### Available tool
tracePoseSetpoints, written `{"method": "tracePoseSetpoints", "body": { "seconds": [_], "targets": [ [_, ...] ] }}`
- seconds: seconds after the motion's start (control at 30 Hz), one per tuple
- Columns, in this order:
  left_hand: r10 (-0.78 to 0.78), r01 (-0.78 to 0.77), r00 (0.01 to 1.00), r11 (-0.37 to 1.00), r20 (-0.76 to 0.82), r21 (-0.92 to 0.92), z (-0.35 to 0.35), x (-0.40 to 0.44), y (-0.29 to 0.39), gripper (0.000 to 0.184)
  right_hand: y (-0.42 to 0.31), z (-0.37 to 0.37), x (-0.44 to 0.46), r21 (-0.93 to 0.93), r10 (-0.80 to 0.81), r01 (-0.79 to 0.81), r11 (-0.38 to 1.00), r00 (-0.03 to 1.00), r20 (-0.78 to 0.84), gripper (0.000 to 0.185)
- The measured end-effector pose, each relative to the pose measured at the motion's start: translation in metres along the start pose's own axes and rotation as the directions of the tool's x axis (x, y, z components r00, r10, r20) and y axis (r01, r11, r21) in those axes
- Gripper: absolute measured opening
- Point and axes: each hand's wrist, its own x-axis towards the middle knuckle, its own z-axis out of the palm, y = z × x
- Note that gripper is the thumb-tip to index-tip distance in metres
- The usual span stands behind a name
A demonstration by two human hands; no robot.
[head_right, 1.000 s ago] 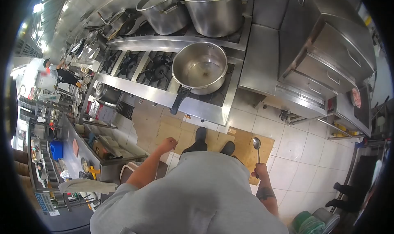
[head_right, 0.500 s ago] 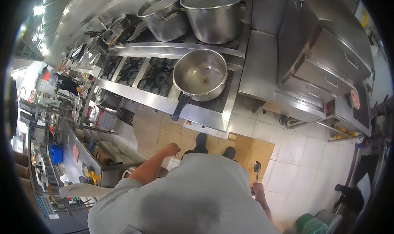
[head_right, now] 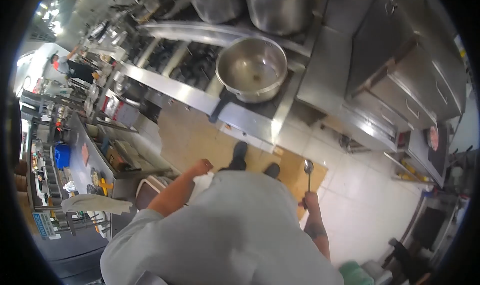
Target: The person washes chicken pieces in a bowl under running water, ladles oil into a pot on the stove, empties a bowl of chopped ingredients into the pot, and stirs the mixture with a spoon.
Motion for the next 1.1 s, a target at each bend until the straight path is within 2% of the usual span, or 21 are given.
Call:
{"method": "tracePoseSetpoints", "body": {
  "seconds": [0.03, 0.07, 0.13, 0.2, 0.3, 0.47, 0.57, 0.67, 0.73, 0.8, 0.87, 0.93, 1.0, 1.07, 1.1],
  "targets": [
    [-0.146, 0.146, 0.989, 0.983, 0.006, -0.114, 0.004, -0.005, 0.0, 0.027, -0.009, 0.004, -0.005, 0.012, 0.004, -0.002, 1.0, 0.996, -0.089, 0.029],
    [-0.299, 0.298, 0.954, 0.929, 0.029, -0.217, 0.007, -0.01, 0.001, 0.031, -0.005, 0.001, 0.004, 0.044, -0.006, 0.008, 0.999, 0.998, -0.059, 0.029],
    [-0.254, 0.246, 0.964, 0.964, -0.079, -0.101, 0.018, -0.024, -0.018, 0.037, -0.012, 0.001, 0.001, 0.05, 0.077, -0.074, 0.996, 0.995, -0.061, 0.028],
    [-0.389, 0.369, 0.92, 0.897, -0.038, -0.244, 0.017, -0.043, -0.008, 0.039, -0.019, 0.003, -0.011, 0.019, 0.101, -0.1, 0.995, 0.994, -0.038, 0.033],
    [-0.445, 0.414, 0.894, 0.86, -0.041, -0.299, 0.032, -0.059, -0.021, 0.036, -0.014, 0.002, -0.022, -0.062, 0.165, -0.165, 0.984, 0.986, 0.002, 0.033],
    [-0.459, 0.425, 0.889, 0.826, -0.004, -0.371, 0.037, -0.072, -0.024, 0.033, 0.002, -0.005, -0.032, -0.172, 0.266, -0.259, 0.95, 0.964, 0.019, 0.029],
    [-0.476, 0.441, 0.88, 0.816, -0.001, -0.373, 0.035, -0.07, -0.032, 0.032, 0.001, -0.005, -0.04, -0.147, 0.264, -0.265, 0.953, 0.964, -0.027, 0.028],
    [-0.415, 0.385, 0.91, 0.843, 0.002, -0.376, 0.028, -0.056, -0.052, 0.032, -0.012, 0.008, -0.049, -0.091, 0.239, -0.245, 0.965, 0.969, -0.065, 0.028],
    [-0.4, 0.375, 0.916, 0.877, -0.025, -0.299, 0.012, -0.042, -0.063, 0.031, -0.022, 0.027, -0.056, -0.023, 0.203, -0.208, 0.978, 0.971, -0.128, 0.026],
    [-0.352, 0.331, 0.936, 0.883, -0.003, -0.332, -0.005, -0.032, -0.076, 0.032, -0.028, 0.042, -0.061, -0.053, 0.184, -0.191, 0.98, 0.976, -0.112, 0.028],
    [-0.264, 0.226, 0.962, 0.912, -0.066, -0.343, -0.024, -0.025, -0.083, 0.031, -0.034, 0.062, -0.066, -0.051, 0.173, -0.181, 0.982, 0.976, -0.133, 0.027],
    [-0.281, 0.259, 0.96, 0.881, 0.004, -0.396, -0.049, -0.024, -0.079, 0.034, -0.045, 0.087, -0.077, -0.097, 0.156, -0.17, 0.981, 0.978, -0.138, 0.027],
    [0.049, 0.113, 0.969, 0.784, 0.243, -0.61, -0.068, -0.027, -0.071, 0.039, -0.057, 0.111, -0.091, -0.142, 0.136, -0.156, 0.978, 0.981, -0.142, 0.026],
    [0.154, 0.038, 0.908, 0.896, 0.389, -0.442, -0.101, -0.047, -0.021, 0.044, -0.068, 0.139, -0.1, -0.19, 0.107, -0.135, 0.973, 0.983, -0.15, 0.024],
    [0.328, -0.183, 0.854, 0.916, 0.404, -0.357, -0.109, -0.049, -0.015, 0.038, -0.071, 0.151, -0.101, -0.187, 0.103, -0.132, 0.974, 0.982, -0.155, 0.024]
  ]
}}
